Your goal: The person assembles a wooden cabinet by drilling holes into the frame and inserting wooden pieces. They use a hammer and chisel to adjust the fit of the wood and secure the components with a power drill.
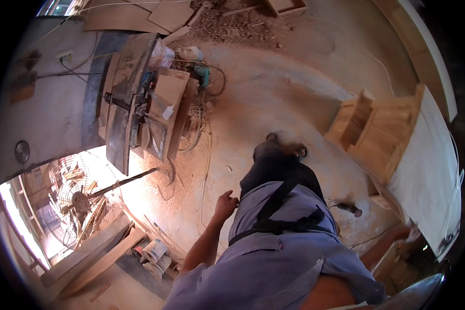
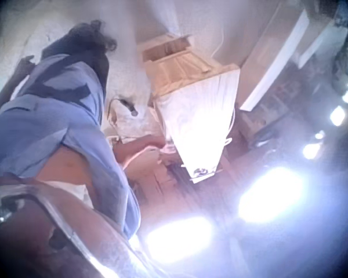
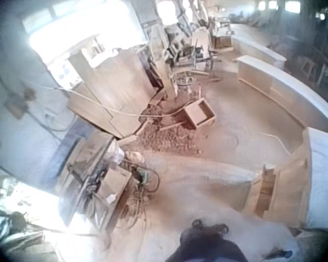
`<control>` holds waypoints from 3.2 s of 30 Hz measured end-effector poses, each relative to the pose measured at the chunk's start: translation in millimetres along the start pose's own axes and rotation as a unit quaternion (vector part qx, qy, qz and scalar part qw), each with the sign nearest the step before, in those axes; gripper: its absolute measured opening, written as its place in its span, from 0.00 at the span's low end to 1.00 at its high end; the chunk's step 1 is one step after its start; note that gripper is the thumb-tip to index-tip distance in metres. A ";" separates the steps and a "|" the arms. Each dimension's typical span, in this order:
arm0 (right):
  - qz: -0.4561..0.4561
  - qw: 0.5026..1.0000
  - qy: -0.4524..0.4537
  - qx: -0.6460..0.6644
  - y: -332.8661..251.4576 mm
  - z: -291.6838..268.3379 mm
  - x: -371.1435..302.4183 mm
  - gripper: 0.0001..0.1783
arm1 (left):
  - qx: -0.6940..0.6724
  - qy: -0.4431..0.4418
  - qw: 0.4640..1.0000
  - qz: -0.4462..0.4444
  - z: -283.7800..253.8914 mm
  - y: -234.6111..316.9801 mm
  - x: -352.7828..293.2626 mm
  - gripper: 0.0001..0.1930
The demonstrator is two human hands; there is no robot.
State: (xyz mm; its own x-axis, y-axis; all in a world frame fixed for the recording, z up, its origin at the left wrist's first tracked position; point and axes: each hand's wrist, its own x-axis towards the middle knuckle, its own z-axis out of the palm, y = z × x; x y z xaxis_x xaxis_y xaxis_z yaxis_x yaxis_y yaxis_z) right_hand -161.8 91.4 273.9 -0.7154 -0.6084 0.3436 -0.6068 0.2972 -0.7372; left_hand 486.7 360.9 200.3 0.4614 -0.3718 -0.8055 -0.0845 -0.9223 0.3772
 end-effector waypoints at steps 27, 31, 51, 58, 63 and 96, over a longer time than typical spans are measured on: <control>0.459 0.829 0.216 0.237 -23.8 26.5 -22.8 0.37 | 0.145 -0.279 0.949 0.032 -127.8 433.9 400.3 0.14; 0.438 0.834 0.251 0.224 0.0 60.6 -18.9 0.41 | 0.310 -0.296 0.899 0.085 -129.7 457.2 459.6 0.13; 0.567 0.786 -0.231 0.085 -193.3 176.8 -560.5 0.24 | 0.405 -0.327 0.474 0.710 108.6 561.6 73.0 0.21; 0.754 0.656 0.015 -0.012 -208.6 97.1 -785.6 0.22 | 0.572 -0.454 0.397 0.555 107.3 398.2 73.6 0.18; 0.689 0.648 0.322 0.047 -212.7 104.8 -788.9 0.20 | 0.571 -0.583 0.121 0.565 131.5 341.3 63.8 0.19; 0.766 0.611 0.126 0.157 -16.0 -17.6 -537.0 0.21 | 0.475 -0.146 0.231 0.837 662.9 481.1 -277.8 0.43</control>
State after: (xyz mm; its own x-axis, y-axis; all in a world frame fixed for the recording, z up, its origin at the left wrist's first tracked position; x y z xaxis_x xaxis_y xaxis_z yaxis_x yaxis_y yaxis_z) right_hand 226.1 426.3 111.4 -0.4158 0.3509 -0.8390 0.9088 0.1962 -0.3683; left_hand -267.5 -49.7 302.6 -0.9861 -0.1562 0.0564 -0.1492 0.9823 0.1134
